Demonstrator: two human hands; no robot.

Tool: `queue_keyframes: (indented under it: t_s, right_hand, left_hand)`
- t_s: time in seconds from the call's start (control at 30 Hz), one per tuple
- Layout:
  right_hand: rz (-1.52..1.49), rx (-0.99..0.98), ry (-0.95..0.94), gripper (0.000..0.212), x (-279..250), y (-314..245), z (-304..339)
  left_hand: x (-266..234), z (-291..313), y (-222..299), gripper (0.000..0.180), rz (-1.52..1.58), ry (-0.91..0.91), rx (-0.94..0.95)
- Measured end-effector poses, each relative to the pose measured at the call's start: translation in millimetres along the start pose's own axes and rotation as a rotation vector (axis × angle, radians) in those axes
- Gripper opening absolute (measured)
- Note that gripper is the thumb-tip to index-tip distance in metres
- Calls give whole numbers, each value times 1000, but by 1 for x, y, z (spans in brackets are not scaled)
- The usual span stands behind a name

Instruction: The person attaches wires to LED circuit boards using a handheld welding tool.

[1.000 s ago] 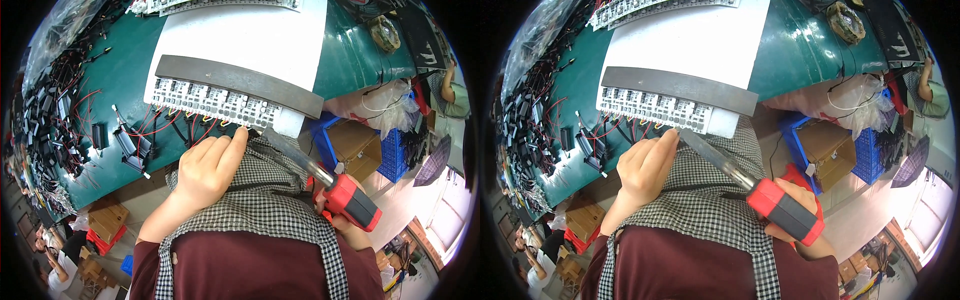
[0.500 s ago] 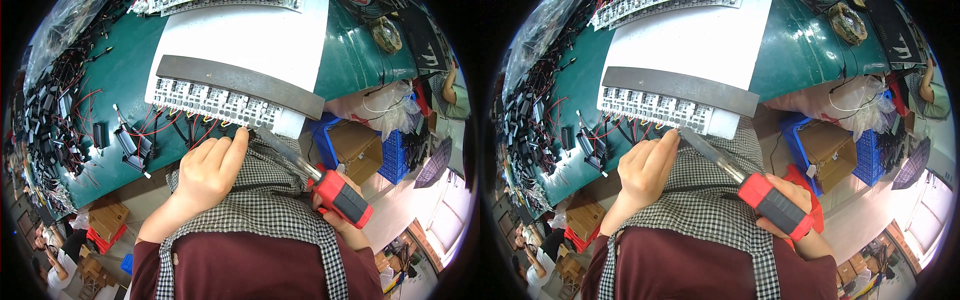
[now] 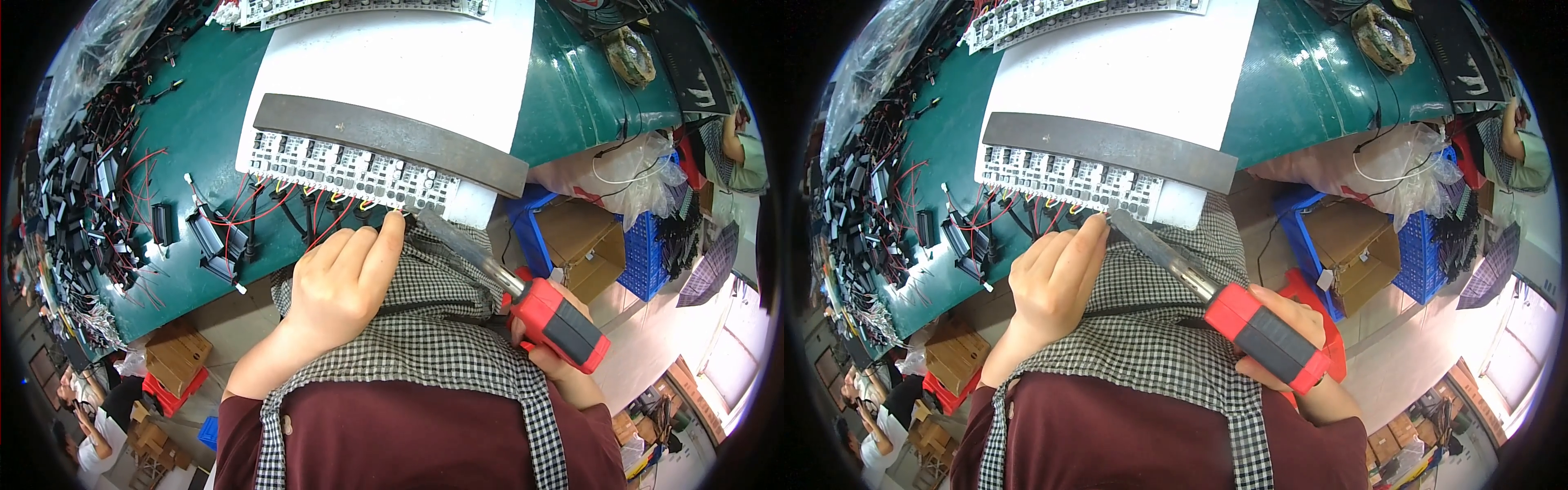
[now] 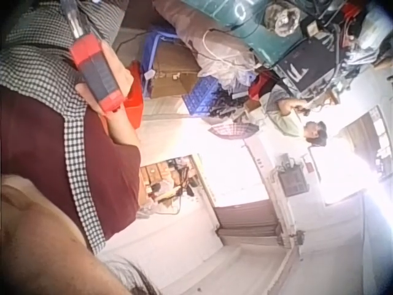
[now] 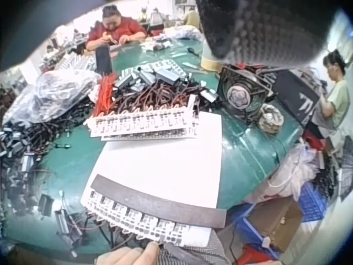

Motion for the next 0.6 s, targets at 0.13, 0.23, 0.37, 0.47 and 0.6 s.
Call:
queue_keyframes:
  t_s: [0.13,0.23,0.37,0.47,0.6]
  right_hand:
    - [6,-430,-164,76,-4,-1,-1]
    - [-345,-151,-149,79,-3,25,13]
    - [-289,-102,-151,80,-5,27,17]
    - [-463,-20,-140,80,0,15,10]
    - [-551,111,-192,79,6,4,-1]
  left_hand:
    - [-2,-2,1,34,12,-31,-16]
    - [-2,-3,0,34,6,-36,-10]
    - [-3,-3,0,35,12,-41,-7]
    - [-2,-4,1,35,16,-64,-9]
    - [-2,-2,-1,36,20,-58,-16]
Point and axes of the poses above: each hand's wrist, its own z-axis away from the middle knuckle, its own x-axis out of the palm, y = z × x, the point moved 6 cm from there along -z, towards the middle knuckle, and after that the axes turned 7 degrees about x, right-handed, at the moved point
